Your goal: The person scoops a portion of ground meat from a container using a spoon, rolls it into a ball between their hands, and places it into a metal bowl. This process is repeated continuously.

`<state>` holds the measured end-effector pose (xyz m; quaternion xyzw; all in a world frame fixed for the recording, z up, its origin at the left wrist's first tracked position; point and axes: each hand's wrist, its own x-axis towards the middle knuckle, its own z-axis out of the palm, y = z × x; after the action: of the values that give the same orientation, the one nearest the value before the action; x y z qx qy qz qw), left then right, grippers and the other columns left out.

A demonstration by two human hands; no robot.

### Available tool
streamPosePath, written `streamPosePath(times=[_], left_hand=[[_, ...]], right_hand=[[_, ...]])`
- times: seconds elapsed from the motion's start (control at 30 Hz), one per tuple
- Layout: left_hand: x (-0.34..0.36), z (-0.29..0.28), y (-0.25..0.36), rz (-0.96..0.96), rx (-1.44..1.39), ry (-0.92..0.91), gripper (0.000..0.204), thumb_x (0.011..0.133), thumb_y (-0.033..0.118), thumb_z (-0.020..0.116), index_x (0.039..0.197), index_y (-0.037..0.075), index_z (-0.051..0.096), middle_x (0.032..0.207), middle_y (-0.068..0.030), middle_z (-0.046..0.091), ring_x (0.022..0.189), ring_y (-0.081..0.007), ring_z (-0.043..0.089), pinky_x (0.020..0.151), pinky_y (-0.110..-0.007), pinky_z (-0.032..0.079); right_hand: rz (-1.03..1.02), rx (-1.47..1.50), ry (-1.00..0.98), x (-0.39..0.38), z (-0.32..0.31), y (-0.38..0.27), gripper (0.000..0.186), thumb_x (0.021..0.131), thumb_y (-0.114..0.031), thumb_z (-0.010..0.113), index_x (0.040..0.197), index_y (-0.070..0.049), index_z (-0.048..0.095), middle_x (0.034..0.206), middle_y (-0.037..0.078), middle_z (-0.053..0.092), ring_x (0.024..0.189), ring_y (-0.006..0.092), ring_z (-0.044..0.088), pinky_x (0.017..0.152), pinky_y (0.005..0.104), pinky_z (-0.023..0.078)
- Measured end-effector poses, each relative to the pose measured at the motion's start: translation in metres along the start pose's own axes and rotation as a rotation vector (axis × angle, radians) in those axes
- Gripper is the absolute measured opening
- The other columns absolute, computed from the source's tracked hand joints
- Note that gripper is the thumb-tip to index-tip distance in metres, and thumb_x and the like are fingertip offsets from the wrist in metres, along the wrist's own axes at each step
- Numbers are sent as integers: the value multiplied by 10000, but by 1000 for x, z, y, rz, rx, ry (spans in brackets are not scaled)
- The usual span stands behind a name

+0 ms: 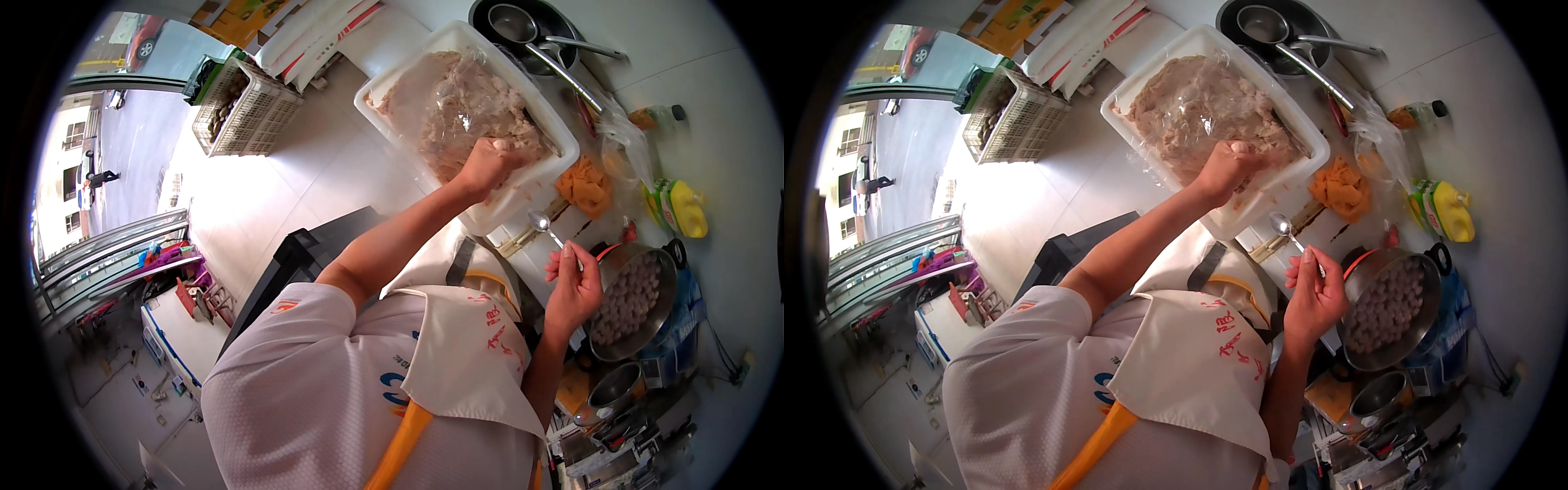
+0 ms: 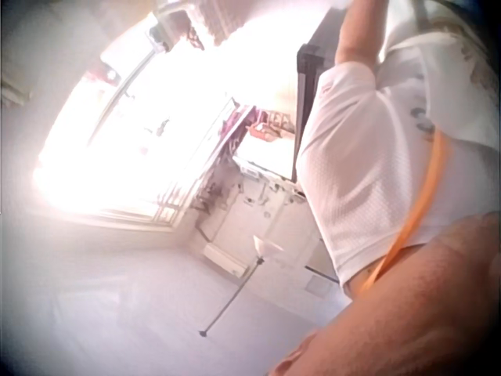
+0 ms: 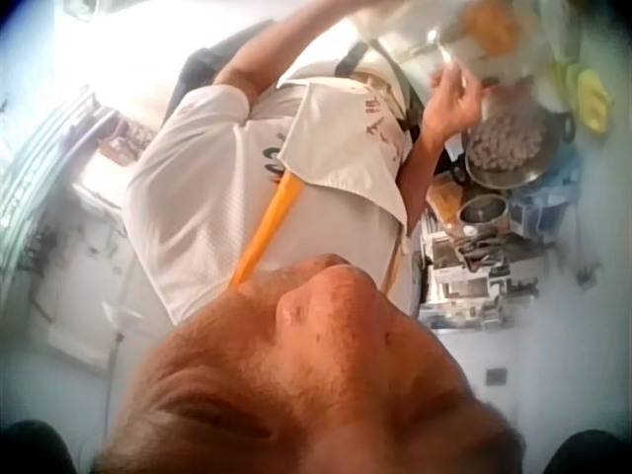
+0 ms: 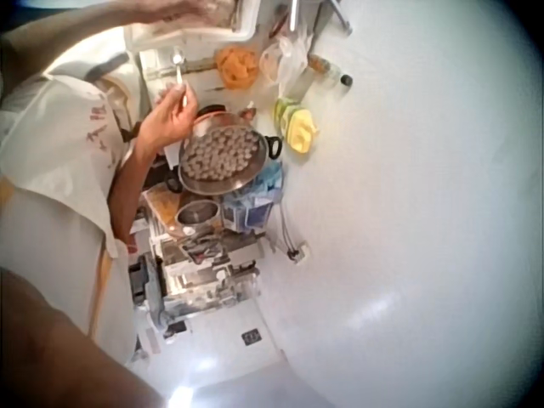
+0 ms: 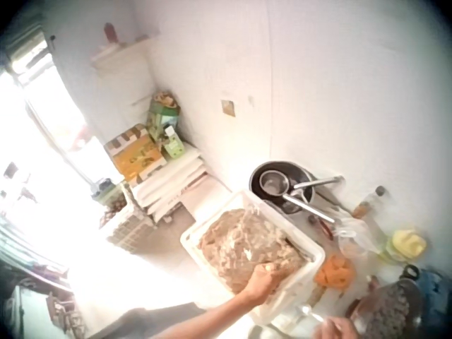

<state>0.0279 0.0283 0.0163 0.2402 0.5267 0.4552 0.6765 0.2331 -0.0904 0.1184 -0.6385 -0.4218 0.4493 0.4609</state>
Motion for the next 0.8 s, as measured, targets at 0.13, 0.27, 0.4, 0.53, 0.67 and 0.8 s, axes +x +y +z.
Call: streamPosePath(times=[0.13, 0.27, 0.4, 0.53, 0.67, 0.8], left_hand=[[-1, -16, -8, 127, 108, -183, 276, 944, 221, 778, 729, 98, 656, 688, 9, 625, 570, -64, 499, 518, -275, 360], [-18, -3, 32, -234, -400, -386, 277, 1042, 327, 675, 897, 91, 683, 829, -15, 684, 614, -88, 496, 562, -280, 362], [-4, -5, 17, -133, -359, -345, 332, 1083, 367, 624, 869, 115, 656, 792, 3, 646, 591, -89, 435, 558, -272, 331], [8, -14, -1, -160, -383, -378, 356, 1041, 306, 708, 746, 136, 603, 641, 37, 532, 543, -65, 403, 513, -278, 306], [-1, 2, 3, -128, -158, -162, 405, 974, 271, 799, 674, 149, 556, 582, 75, 415, 512, -55, 341, 488, -288, 254], [-2, 3, -9, 24, -31, -87, 312, 965, 266, 807, 751, 130, 626, 623, 69, 470, 524, -64, 365, 492, -290, 266]], right_hand=[[3, 14, -2, 1, 0, -2, 159, 1048, -70, 673, 1155, 47, 692, 893, 117, 735, 696, 110, 648, 614, 238, 513], [-11, 38, 2, 1, -3, 2, 162, 1050, -69, 670, 1160, 47, 693, 892, 114, 734, 697, 110, 651, 615, 238, 514], [-1, 31, -1, -1, -2, 2, 162, 1049, -69, 671, 1160, 47, 694, 890, 113, 733, 695, 110, 651, 617, 238, 516], [1, 22, 1, -1, -2, 1, 164, 1048, -72, 674, 1160, 45, 696, 888, 112, 733, 693, 109, 650, 619, 239, 517], [-12, 7, 3, 0, -4, 2, 164, 1046, -74, 677, 1161, 42, 697, 888, 110, 734, 693, 109, 650, 615, 240, 517], [-3, 16, 2, -1, -4, 2, 163, 1045, -74, 678, 1159, 40, 700, 889, 110, 734, 692, 108, 649, 612, 241, 516]])
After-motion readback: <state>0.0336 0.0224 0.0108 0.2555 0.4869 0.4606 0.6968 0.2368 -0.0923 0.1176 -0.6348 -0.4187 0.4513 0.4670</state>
